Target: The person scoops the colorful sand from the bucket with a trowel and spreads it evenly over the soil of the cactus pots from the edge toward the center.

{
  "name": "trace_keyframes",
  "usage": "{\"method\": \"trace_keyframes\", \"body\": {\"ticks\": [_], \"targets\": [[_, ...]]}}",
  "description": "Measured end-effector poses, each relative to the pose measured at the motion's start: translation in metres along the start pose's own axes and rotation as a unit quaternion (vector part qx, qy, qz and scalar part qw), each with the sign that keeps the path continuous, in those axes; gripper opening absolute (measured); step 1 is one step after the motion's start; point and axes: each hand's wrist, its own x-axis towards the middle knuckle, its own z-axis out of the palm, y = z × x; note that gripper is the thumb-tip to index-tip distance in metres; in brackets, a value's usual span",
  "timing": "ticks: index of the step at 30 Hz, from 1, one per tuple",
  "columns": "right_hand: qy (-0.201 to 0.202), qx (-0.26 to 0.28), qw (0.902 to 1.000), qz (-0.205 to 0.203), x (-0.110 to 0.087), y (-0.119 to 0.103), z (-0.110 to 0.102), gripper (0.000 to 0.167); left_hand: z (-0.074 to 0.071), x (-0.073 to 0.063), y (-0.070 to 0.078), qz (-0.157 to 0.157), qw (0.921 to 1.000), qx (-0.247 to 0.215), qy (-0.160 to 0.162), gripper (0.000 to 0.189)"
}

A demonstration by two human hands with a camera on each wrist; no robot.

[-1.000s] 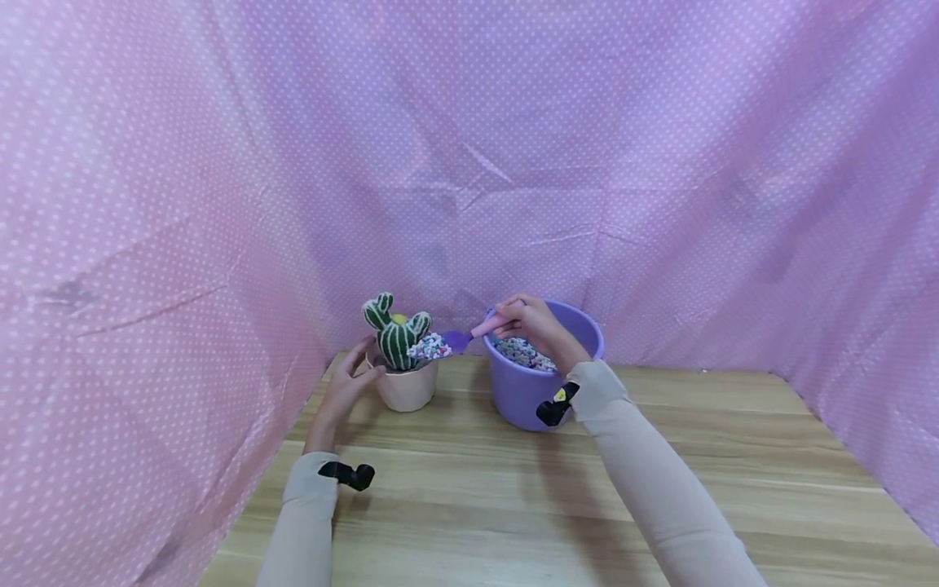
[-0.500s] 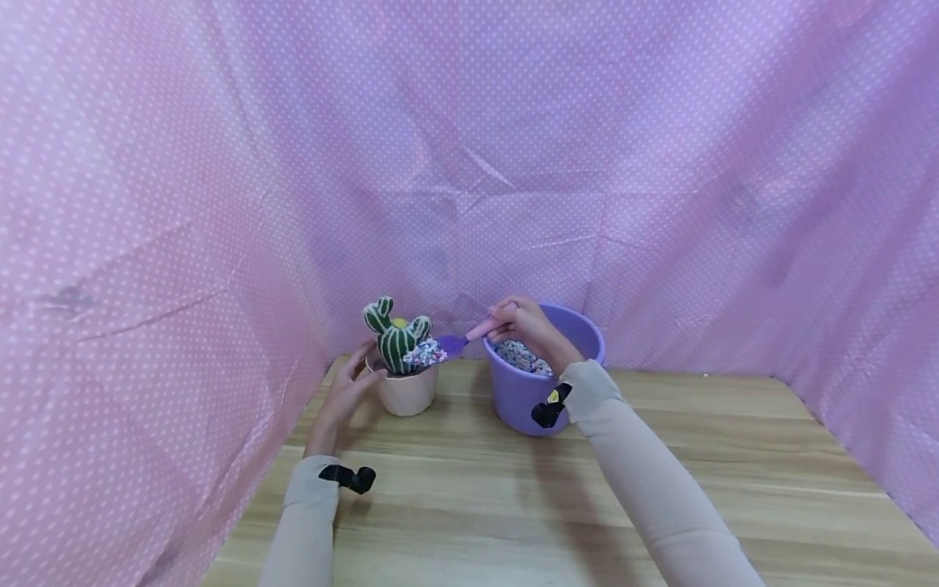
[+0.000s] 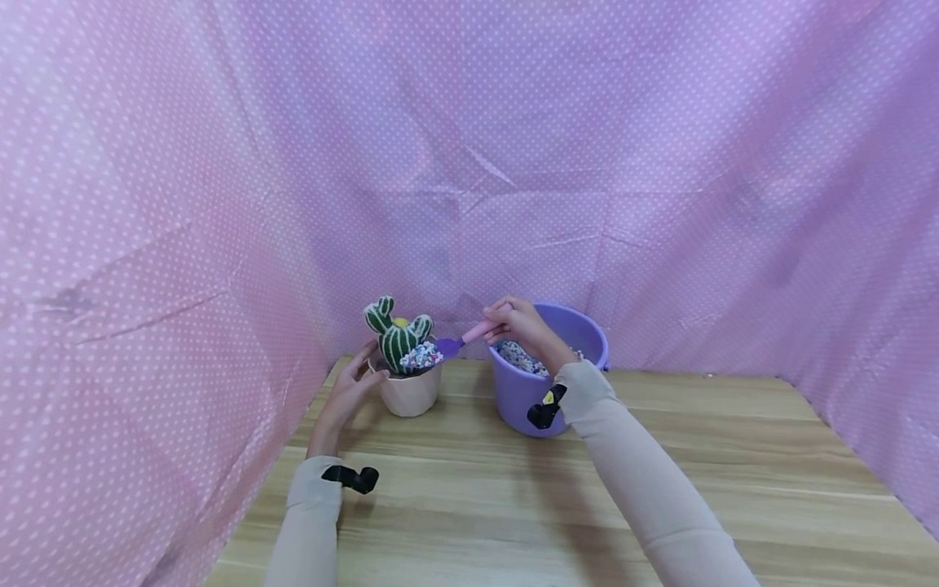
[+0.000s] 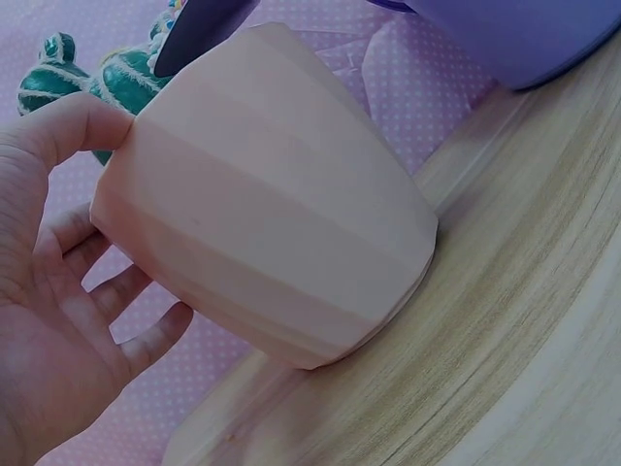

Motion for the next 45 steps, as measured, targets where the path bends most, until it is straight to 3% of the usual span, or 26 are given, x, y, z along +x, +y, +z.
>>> {"method": "trace_keyframes", "body": {"ticks": [17, 26, 45], "targets": [[-0.006, -0.035, 0.9994, 0.000, 0.003, 0.003, 0.000, 0.008, 0.000, 0.000, -0.001, -0.010, 0.9999, -0.004, -0.004, 0.070], [-0.029, -0.051, 0.9982, -0.009, 0.004, 0.000, 0.001, 0.008, 0.002, 0.001, 0.002, -0.019, 0.9996, -0.019, -0.009, 0.072], [-0.019, -0.060, 0.9980, -0.006, 0.004, -0.007, 0.004, 0.007, 0.001, 0.006, -0.002, -0.011, 0.9998, -0.013, -0.005, 0.070]]}}
